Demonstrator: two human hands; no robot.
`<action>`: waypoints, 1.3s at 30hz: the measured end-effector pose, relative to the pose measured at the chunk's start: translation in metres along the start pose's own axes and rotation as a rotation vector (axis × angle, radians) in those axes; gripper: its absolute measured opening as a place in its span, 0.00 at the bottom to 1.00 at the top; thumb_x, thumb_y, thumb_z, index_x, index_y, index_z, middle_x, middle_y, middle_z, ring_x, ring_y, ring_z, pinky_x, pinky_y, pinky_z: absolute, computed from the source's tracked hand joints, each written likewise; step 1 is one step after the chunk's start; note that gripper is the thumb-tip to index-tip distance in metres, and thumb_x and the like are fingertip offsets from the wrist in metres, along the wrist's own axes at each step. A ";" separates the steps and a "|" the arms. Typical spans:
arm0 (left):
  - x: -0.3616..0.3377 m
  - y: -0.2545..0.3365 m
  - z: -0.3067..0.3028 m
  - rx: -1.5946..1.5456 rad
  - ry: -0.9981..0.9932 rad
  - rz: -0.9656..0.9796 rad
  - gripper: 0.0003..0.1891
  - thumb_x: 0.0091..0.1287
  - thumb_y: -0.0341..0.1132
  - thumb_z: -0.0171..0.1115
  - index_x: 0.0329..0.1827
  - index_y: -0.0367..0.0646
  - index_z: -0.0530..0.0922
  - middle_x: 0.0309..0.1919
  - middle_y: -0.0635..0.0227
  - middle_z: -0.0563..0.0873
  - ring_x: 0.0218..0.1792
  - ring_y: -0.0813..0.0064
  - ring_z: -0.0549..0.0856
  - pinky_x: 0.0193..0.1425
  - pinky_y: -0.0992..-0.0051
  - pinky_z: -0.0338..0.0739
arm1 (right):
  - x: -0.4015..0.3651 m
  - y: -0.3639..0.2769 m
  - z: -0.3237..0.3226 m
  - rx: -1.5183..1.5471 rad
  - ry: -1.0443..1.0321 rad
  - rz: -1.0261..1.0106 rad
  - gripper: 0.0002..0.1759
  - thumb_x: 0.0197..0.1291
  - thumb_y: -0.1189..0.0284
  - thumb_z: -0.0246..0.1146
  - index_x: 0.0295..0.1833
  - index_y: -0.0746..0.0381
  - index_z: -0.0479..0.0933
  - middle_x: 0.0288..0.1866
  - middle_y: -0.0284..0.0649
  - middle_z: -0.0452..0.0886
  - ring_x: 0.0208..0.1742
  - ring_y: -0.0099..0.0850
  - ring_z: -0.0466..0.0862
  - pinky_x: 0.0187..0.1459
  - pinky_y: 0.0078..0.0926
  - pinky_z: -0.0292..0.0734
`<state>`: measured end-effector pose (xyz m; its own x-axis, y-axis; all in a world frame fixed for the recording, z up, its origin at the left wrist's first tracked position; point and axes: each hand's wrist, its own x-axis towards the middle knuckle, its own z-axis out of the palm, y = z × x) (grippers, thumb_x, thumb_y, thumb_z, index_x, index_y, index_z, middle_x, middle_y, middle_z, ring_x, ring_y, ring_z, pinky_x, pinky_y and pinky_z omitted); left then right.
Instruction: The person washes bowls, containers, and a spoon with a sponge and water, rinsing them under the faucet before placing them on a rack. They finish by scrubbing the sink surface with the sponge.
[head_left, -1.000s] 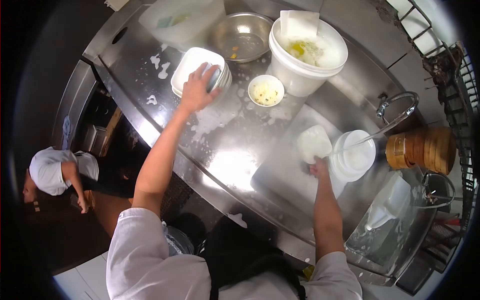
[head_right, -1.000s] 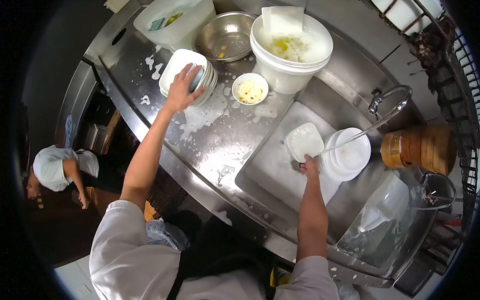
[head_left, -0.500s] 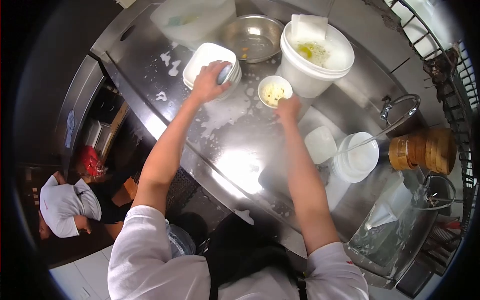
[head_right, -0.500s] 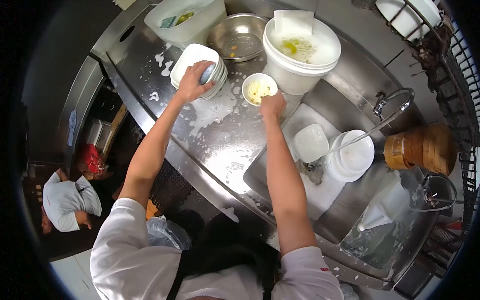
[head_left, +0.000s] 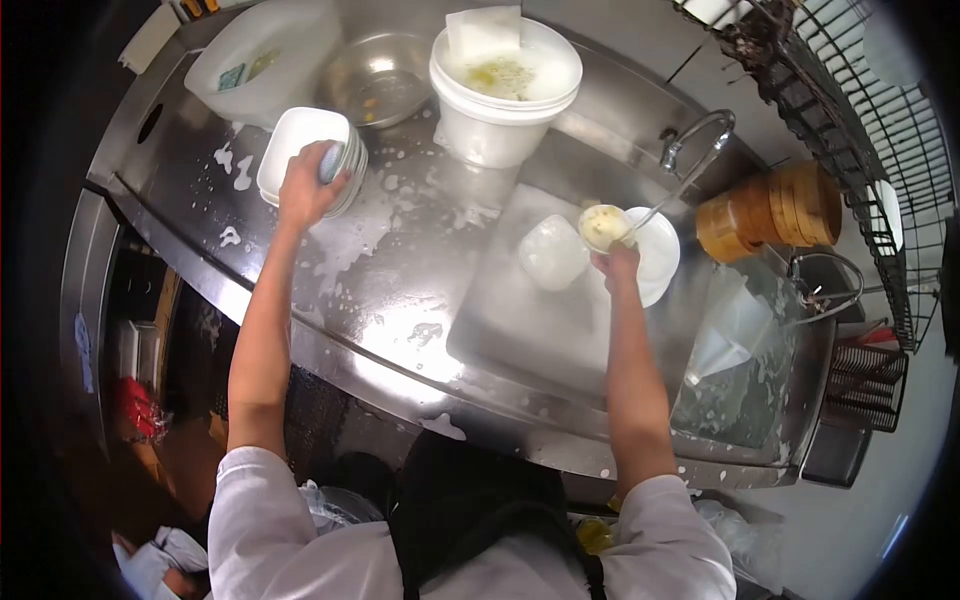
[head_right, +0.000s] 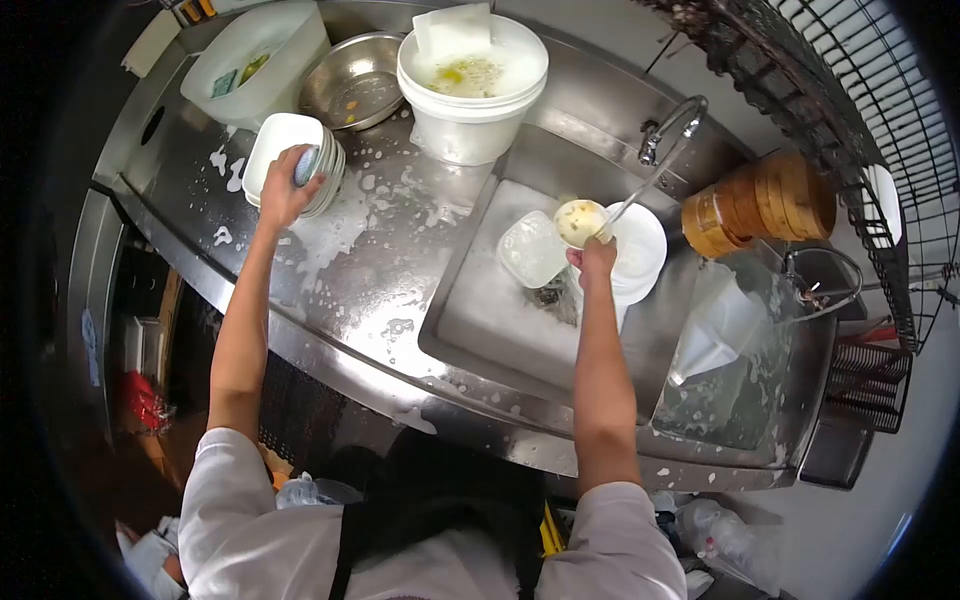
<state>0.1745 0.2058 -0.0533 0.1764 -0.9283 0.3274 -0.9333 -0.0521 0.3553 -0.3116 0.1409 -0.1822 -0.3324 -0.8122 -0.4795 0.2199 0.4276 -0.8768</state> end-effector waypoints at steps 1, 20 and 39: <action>-0.001 0.001 0.000 -0.005 0.001 0.004 0.24 0.53 0.42 0.63 0.54 0.44 0.73 0.52 0.60 0.76 0.52 0.55 0.74 0.57 0.63 0.67 | 0.003 0.003 -0.008 0.050 0.061 0.017 0.26 0.50 0.80 0.47 0.59 0.68 0.59 0.41 0.49 0.74 0.25 0.36 0.78 0.21 0.26 0.78; 0.006 -0.024 0.004 -0.275 0.052 0.123 0.21 0.53 0.28 0.56 0.54 0.42 0.75 0.48 0.53 0.80 0.52 0.58 0.77 0.57 0.68 0.68 | -0.001 0.037 0.006 0.273 -0.302 0.363 0.14 0.60 0.75 0.48 0.52 0.65 0.65 0.40 0.46 0.77 0.32 0.35 0.80 0.29 0.28 0.80; -0.058 0.202 0.164 -0.382 -0.381 0.759 0.12 0.48 0.30 0.60 0.37 0.42 0.80 0.43 0.51 0.76 0.45 0.52 0.75 0.52 0.62 0.69 | -0.113 -0.001 0.054 -0.269 -0.219 -0.119 0.23 0.65 0.60 0.44 0.60 0.62 0.62 0.32 0.43 0.75 0.12 0.27 0.71 0.11 0.21 0.66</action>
<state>-0.0757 0.1886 -0.1437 -0.6169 -0.7255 0.3051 -0.5781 0.6807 0.4498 -0.2245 0.2106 -0.1254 -0.1300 -0.9159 -0.3799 -0.0673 0.3904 -0.9182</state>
